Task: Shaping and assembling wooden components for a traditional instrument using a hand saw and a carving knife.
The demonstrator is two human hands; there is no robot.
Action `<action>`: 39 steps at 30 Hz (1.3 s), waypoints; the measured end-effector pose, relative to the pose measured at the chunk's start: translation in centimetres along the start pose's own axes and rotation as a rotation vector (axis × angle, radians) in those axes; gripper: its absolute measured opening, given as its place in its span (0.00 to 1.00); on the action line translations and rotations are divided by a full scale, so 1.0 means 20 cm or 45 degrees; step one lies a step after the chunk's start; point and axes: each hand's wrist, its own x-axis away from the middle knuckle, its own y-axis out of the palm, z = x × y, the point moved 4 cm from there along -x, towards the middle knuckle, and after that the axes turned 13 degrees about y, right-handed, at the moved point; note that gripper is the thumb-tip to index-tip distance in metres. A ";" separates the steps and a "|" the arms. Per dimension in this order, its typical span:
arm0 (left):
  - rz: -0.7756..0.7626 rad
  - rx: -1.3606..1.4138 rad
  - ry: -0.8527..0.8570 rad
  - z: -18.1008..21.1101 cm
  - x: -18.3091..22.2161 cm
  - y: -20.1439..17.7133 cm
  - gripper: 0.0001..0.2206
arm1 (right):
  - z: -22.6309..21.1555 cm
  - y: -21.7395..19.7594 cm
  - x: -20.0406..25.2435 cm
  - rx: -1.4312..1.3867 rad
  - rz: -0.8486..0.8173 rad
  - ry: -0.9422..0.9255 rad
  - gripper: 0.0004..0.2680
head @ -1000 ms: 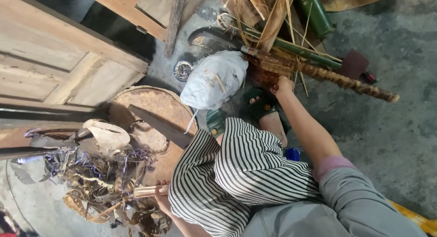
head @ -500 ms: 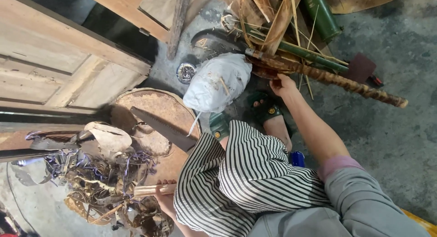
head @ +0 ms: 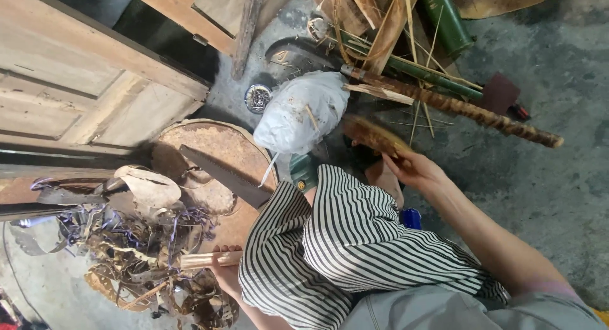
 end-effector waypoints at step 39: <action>-1.974 -0.445 1.033 0.66 0.65 1.43 0.43 | 0.00 1.10 1.36 1.524 -1.137 -1.033 0.10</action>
